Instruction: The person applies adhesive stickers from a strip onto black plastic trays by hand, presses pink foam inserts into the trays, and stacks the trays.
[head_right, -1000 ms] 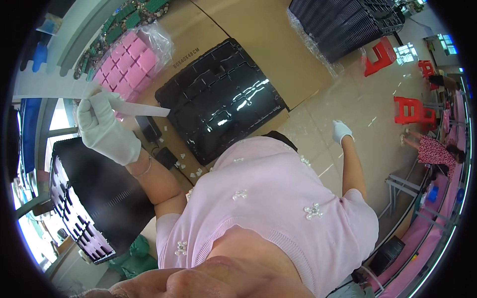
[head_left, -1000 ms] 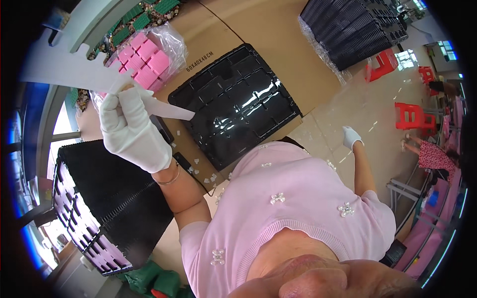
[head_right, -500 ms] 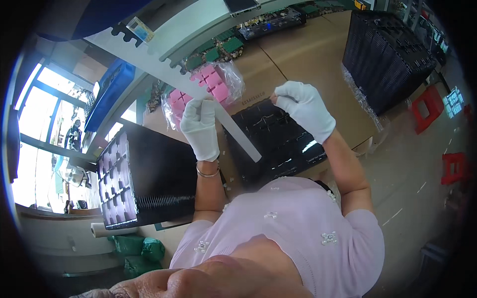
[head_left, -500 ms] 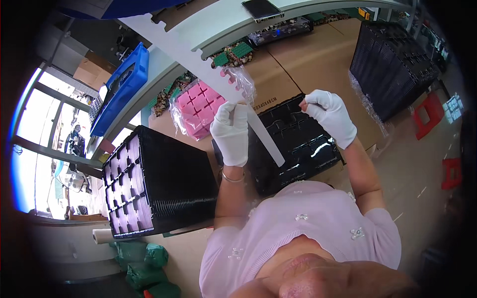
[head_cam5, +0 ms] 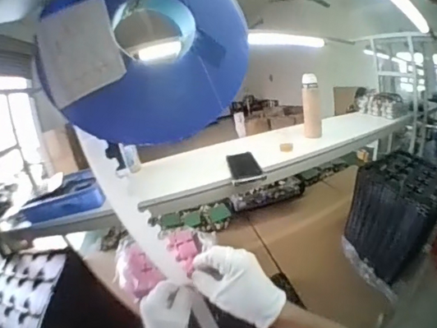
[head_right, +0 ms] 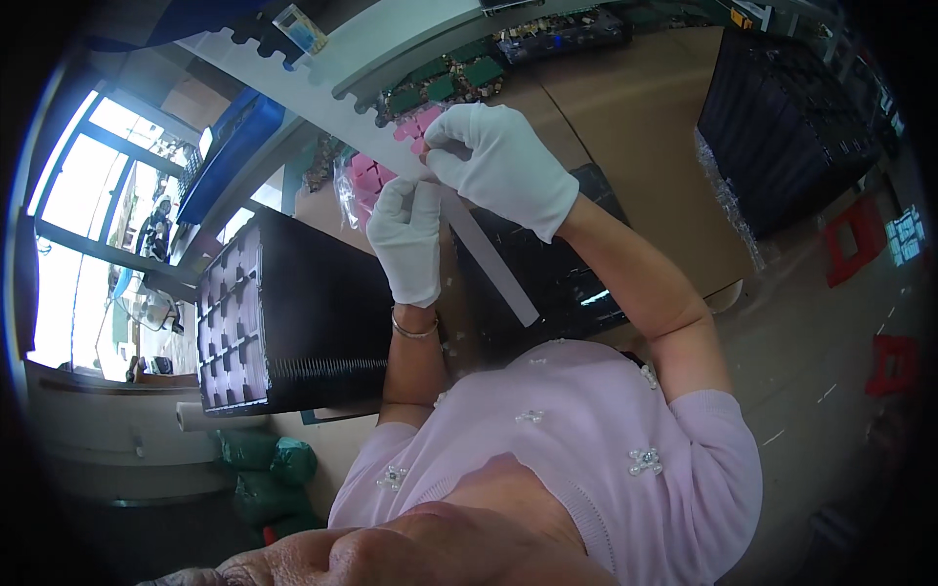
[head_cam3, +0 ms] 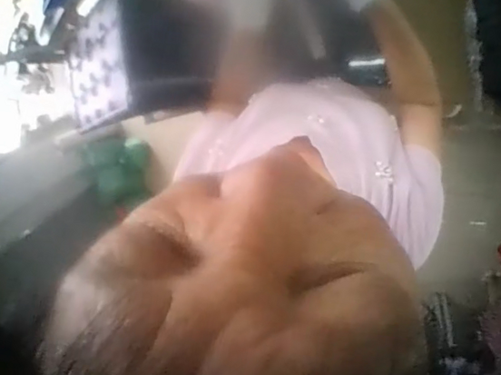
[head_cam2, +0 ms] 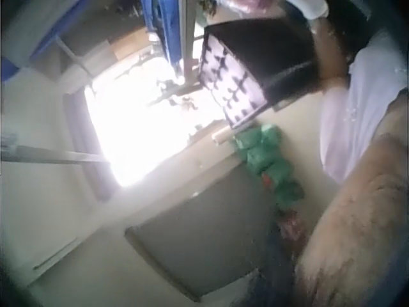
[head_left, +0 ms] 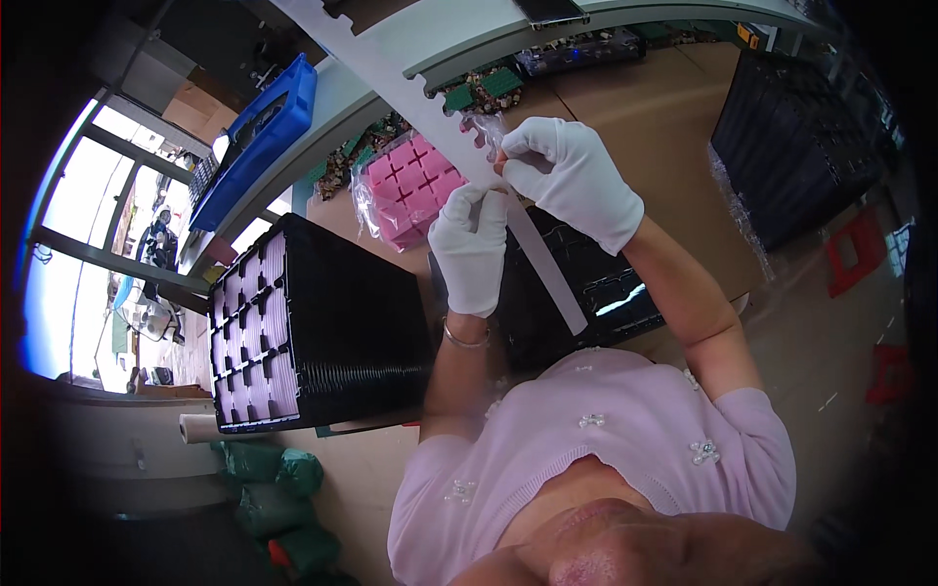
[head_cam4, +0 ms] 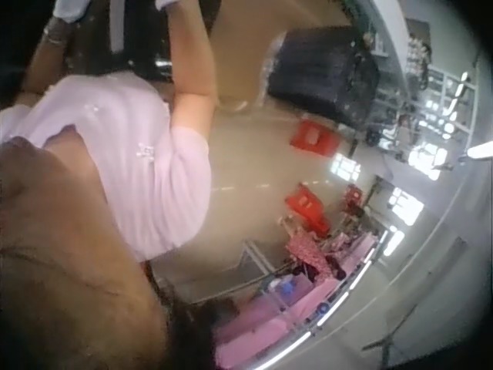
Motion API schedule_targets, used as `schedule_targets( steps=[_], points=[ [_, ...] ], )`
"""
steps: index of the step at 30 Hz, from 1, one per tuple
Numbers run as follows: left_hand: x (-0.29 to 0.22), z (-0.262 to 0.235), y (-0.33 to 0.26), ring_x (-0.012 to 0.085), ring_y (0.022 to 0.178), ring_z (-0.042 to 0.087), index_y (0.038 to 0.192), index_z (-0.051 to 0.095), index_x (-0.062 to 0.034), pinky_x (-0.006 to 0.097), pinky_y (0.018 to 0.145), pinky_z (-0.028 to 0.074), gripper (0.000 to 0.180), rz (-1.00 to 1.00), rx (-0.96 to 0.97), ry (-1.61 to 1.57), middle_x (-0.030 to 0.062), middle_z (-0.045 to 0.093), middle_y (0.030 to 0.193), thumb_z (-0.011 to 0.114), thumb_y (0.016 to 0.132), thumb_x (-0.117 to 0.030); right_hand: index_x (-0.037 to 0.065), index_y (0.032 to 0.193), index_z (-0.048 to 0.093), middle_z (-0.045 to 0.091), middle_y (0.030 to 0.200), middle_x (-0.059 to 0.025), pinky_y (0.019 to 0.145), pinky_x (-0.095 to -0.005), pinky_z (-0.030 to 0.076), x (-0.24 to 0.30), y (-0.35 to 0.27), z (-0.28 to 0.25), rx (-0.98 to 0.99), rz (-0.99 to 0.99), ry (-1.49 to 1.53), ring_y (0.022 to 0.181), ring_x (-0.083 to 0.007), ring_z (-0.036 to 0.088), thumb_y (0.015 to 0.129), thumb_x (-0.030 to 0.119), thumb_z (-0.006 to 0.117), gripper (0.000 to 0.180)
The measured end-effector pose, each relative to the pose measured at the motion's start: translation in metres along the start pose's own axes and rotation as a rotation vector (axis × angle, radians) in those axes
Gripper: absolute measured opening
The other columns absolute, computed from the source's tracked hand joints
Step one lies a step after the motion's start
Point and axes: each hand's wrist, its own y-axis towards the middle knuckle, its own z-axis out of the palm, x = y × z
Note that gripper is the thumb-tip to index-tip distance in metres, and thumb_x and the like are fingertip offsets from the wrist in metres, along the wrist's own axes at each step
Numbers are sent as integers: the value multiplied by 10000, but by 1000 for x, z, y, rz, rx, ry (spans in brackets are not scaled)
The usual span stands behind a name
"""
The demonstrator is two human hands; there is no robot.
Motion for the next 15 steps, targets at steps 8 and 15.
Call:
schedule_targets(
  steps=[8,15],
  points=[
    [-28,9,32,53,671,503,921,632,11,217,611,421,140,197,-142,73,-1,605,768,647,894,-126,77,765,556,527,702,-60,582,-342,433,-9,-28,6,-377,-822,-525,616,-260,520,673,54,734,202],
    [-15,-22,25,112,654,576,934,619,50,234,597,484,199,23,-345,-107,89,654,807,597,933,-148,29,869,593,562,777,-42,632,-243,435,-130,-119,-99,-106,339,-349,683,-159,541,809,52,605,66]
  ],
)
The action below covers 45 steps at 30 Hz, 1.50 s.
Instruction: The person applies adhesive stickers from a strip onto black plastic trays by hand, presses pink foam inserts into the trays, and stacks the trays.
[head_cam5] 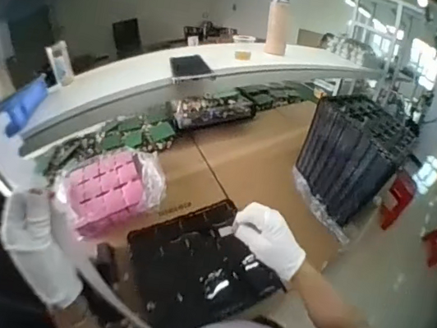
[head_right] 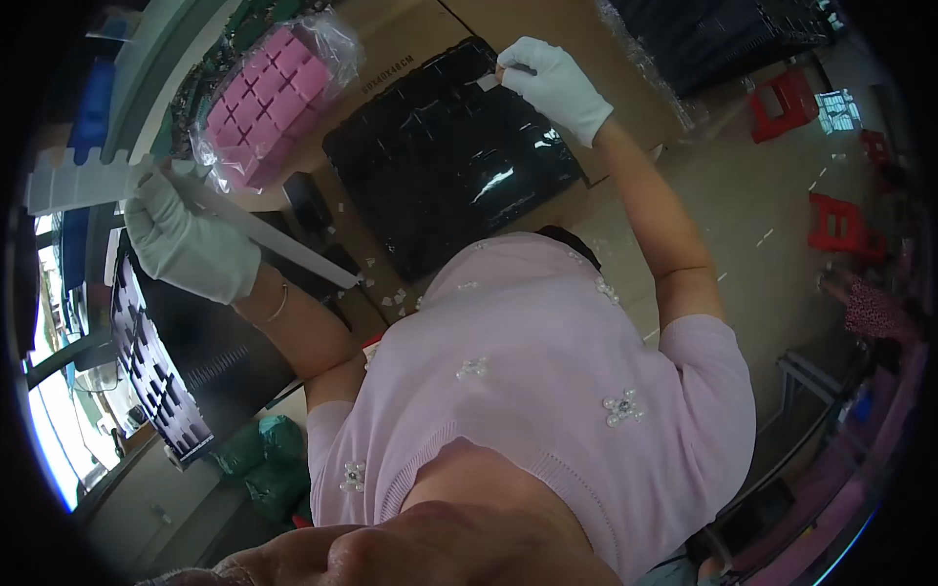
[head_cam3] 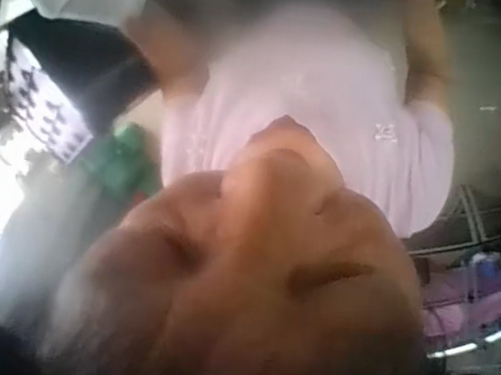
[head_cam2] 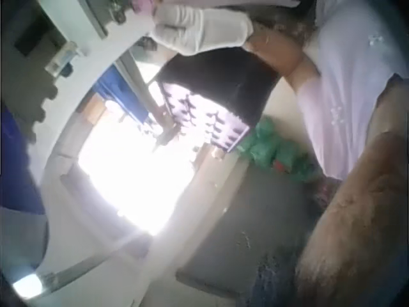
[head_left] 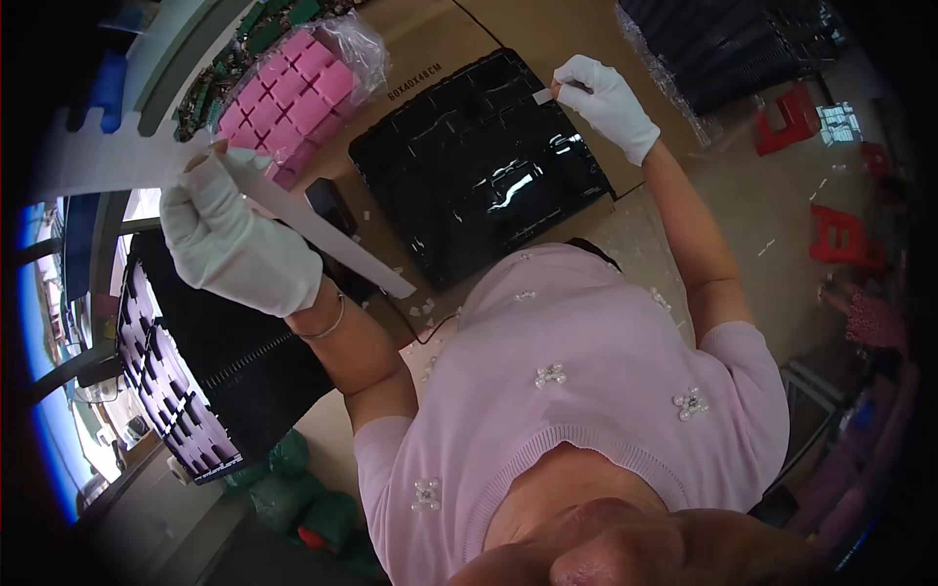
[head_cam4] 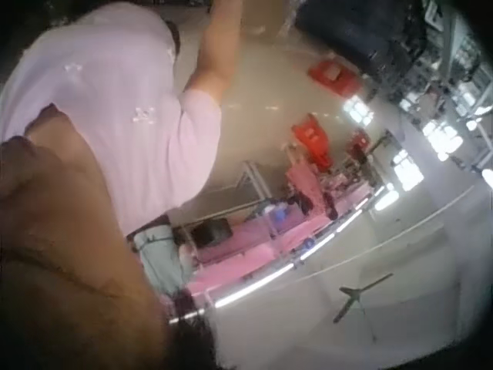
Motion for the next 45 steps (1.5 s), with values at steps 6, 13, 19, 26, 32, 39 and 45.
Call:
schedule_targets(
  steps=[6,13,19,26,32,39,45],
  points=[
    [39,-29,3,131,720,599,945,647,57,230,694,505,217,56,-57,147,100,662,822,618,919,-156,76,883,669,640,902,-95,812,-360,461,-115,-32,-4,323,281,-553,908,-279,603,814,187,569,164],
    [42,-30,-4,159,737,600,936,643,62,274,751,499,253,55,-80,263,107,656,821,629,907,-189,63,852,687,665,851,-139,789,-396,482,-123,-52,10,475,343,-619,859,-325,627,802,170,579,160],
    [42,-26,-1,176,707,594,909,634,53,303,745,493,298,108,-34,301,98,643,771,632,905,-245,60,843,695,668,878,-139,801,-396,487,-126,-53,20,505,312,-667,855,-331,630,802,147,579,150],
    [44,-26,3,179,688,599,893,626,62,291,724,505,301,127,-27,327,109,644,760,643,897,-238,89,760,689,641,821,-89,721,-386,450,-119,-61,38,557,-60,-1120,813,-241,625,802,184,617,126],
    [42,-23,-1,183,734,625,918,632,70,279,731,525,271,87,-28,311,115,655,790,646,894,-199,83,733,681,652,811,-98,718,-386,455,-118,-57,43,502,26,-1103,810,-250,638,770,167,645,99],
    [39,-19,-3,166,775,629,923,662,43,272,748,531,220,70,-47,385,90,669,841,642,895,-175,65,747,681,658,807,-111,736,-401,469,-125,-40,43,641,163,-1072,807,-277,641,736,138,682,73],
    [41,-19,-4,160,772,627,927,666,39,267,739,528,202,67,-28,306,95,676,844,633,899,-158,89,749,681,648,801,-97,692,-389,446,-119,-62,43,460,27,-1116,799,-255,630,771,201,672,115]
  ],
)
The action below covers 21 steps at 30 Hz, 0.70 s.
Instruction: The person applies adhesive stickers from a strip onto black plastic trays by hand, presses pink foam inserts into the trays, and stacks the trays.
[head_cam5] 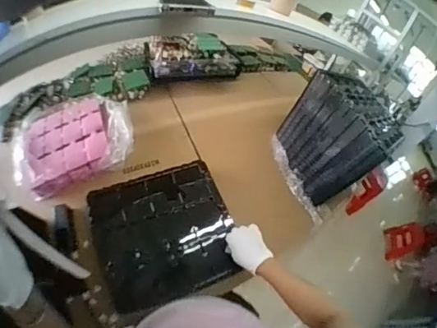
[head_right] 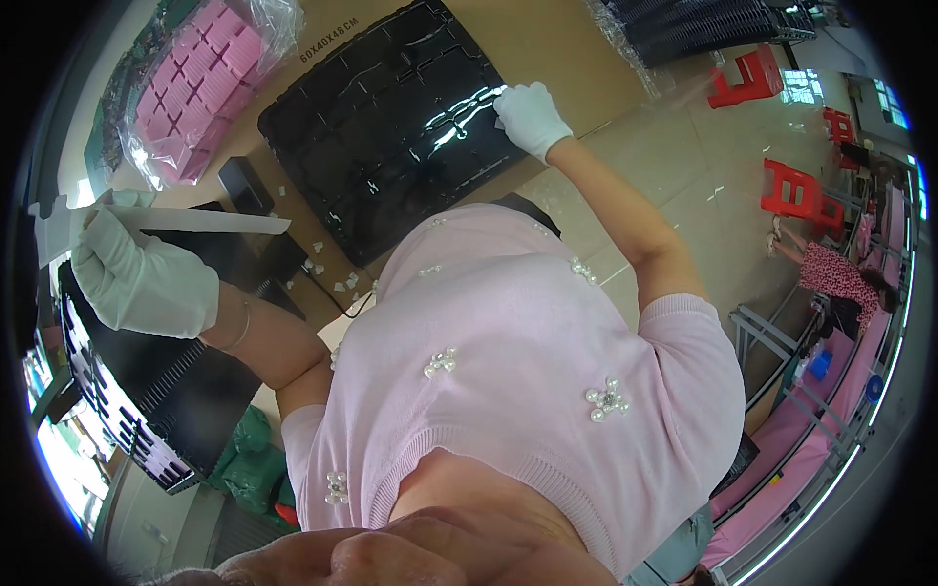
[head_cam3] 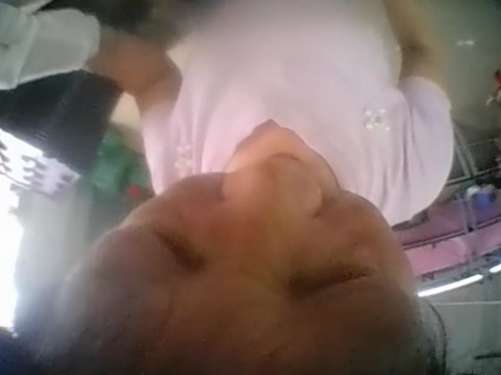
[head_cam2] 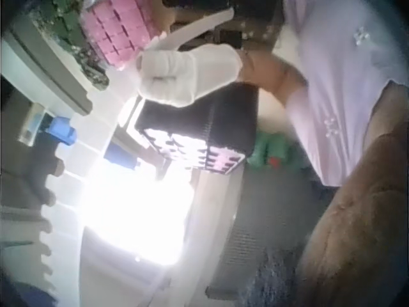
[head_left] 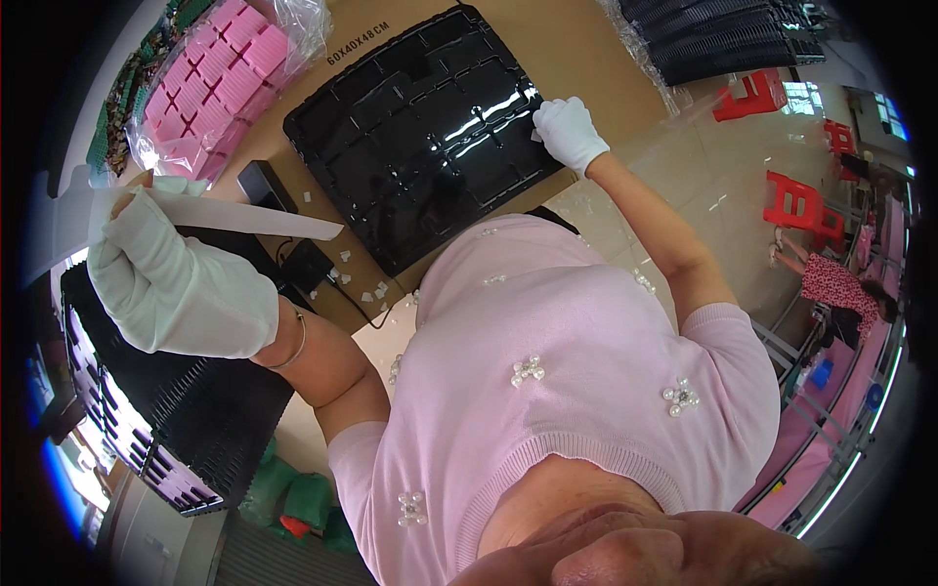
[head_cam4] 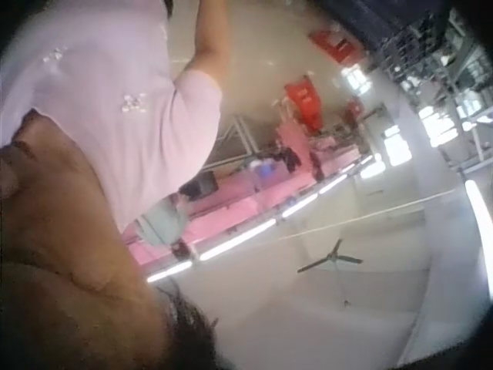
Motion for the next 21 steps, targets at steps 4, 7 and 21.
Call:
schedule_targets(
  steps=[4,7,21],
  points=[
    [2,0,2,165,736,626,916,659,43,270,720,520,201,56,-15,11,107,674,828,611,912,-152,99,743,678,639,780,-83,680,-384,433,1,-9,17,-79,61,45,792,-246,629,783,243,667,150],
    [0,4,4,170,714,623,903,655,46,271,714,512,203,57,-11,55,113,670,805,598,919,-148,111,727,669,627,761,-61,672,-385,428,-1,-12,23,-137,80,73,779,-236,621,788,256,664,158],
    [9,8,11,164,712,634,869,675,32,268,681,527,231,114,-64,209,92,666,783,607,907,-186,138,645,536,508,647,-28,647,-365,422,-6,-16,39,-524,-171,69,657,-220,554,736,171,689,181]
  ],
)
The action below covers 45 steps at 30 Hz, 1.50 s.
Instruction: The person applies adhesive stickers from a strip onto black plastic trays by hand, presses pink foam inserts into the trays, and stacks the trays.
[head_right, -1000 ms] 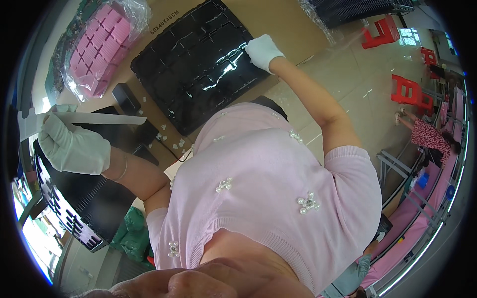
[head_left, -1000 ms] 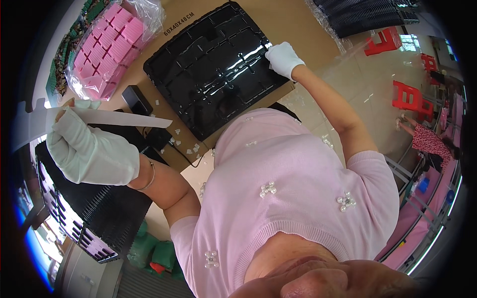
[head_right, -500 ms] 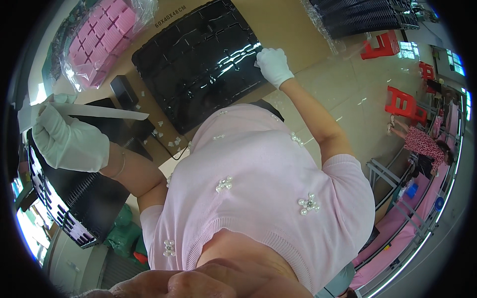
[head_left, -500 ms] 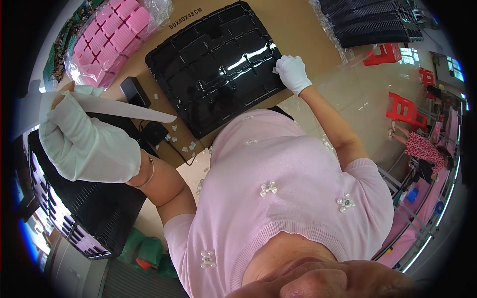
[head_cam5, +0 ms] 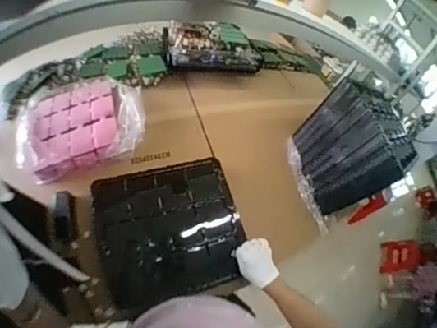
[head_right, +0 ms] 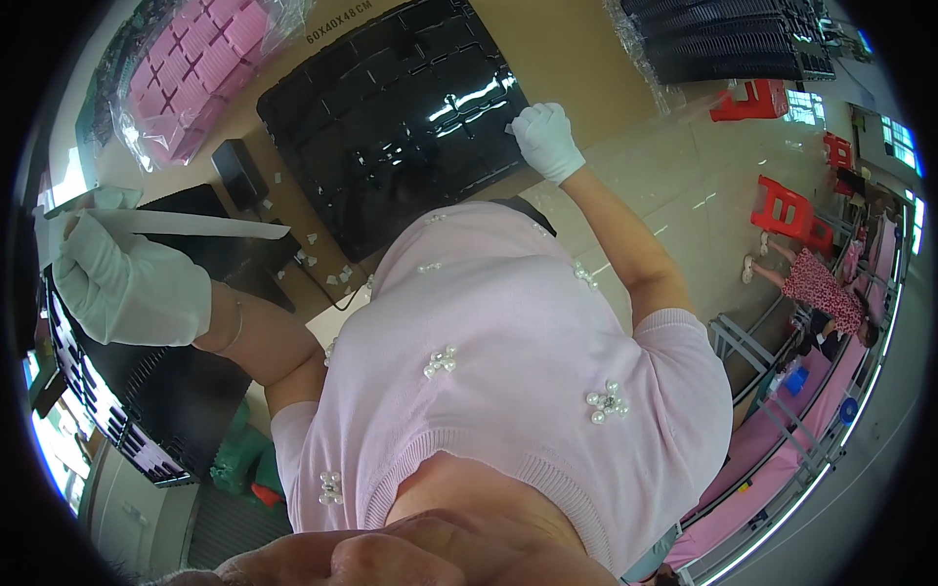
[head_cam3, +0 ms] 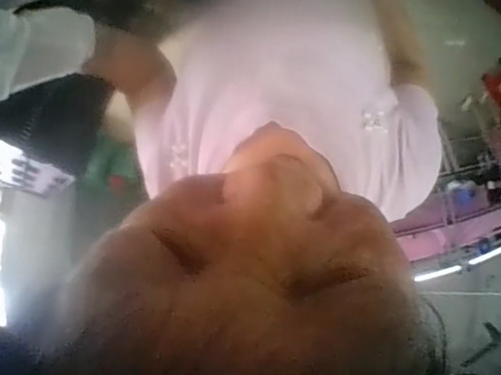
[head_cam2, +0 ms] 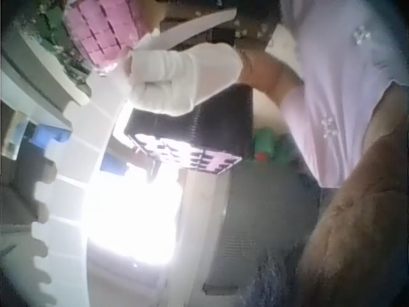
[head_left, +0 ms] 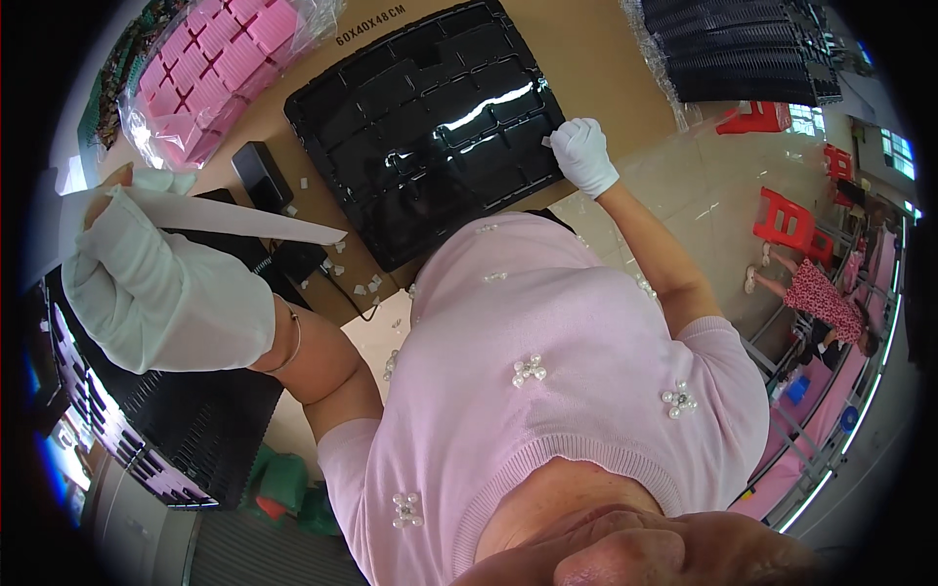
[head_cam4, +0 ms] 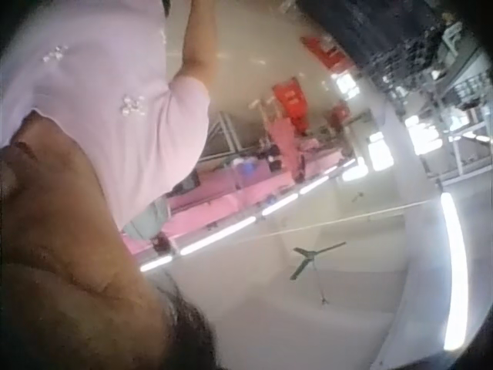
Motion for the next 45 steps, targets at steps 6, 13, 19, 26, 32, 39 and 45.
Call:
schedule_targets(
  steps=[6,13,19,26,32,39,45],
  points=[
    [2,1,2,164,697,635,867,674,42,265,674,536,224,-31,2,-66,100,666,788,613,893,-172,129,641,527,497,642,-29,660,-367,431,-4,-2,1,-34,-59,63,658,-229,541,739,163,690,193],
    [3,4,1,161,664,607,860,654,65,253,648,504,233,-9,13,-101,120,668,783,623,887,-165,123,667,536,495,651,-32,667,-376,433,0,-8,-7,39,-69,102,657,-239,535,752,147,677,166],
    [-6,8,-5,142,676,588,864,659,61,231,670,468,234,-57,-2,-28,108,670,790,610,904,-164,85,766,612,567,729,-76,690,-395,449,-6,-33,-54,107,250,336,728,-268,583,772,108,664,57],
    [-3,14,-11,149,701,579,876,660,61,247,680,493,213,-44,55,-187,98,651,800,608,906,-144,6,858,626,645,875,-151,765,-402,503,-44,-151,-79,334,879,326,811,-302,631,826,60,587,74],
    [-12,16,-15,153,680,588,874,654,74,260,666,528,225,31,129,-217,114,650,799,623,894,-148,100,982,664,656,950,-144,819,-421,487,-32,-161,-114,818,1179,167,919,-336,619,781,186,630,221],
    [-19,12,-12,131,636,570,890,636,59,251,583,486,169,-36,200,-246,82,629,760,603,916,-105,64,1008,643,665,868,-144,741,-405,491,-31,-165,-90,564,923,141,837,-298,637,736,131,685,283],
    [-24,13,-30,60,694,520,891,629,8,222,648,454,55,-166,357,-419,-2,608,785,660,866,-30,1,868,642,642,767,-76,658,-256,466,25,48,-164,37,662,772,705,-129,581,810,53,640,78]
  ],
)
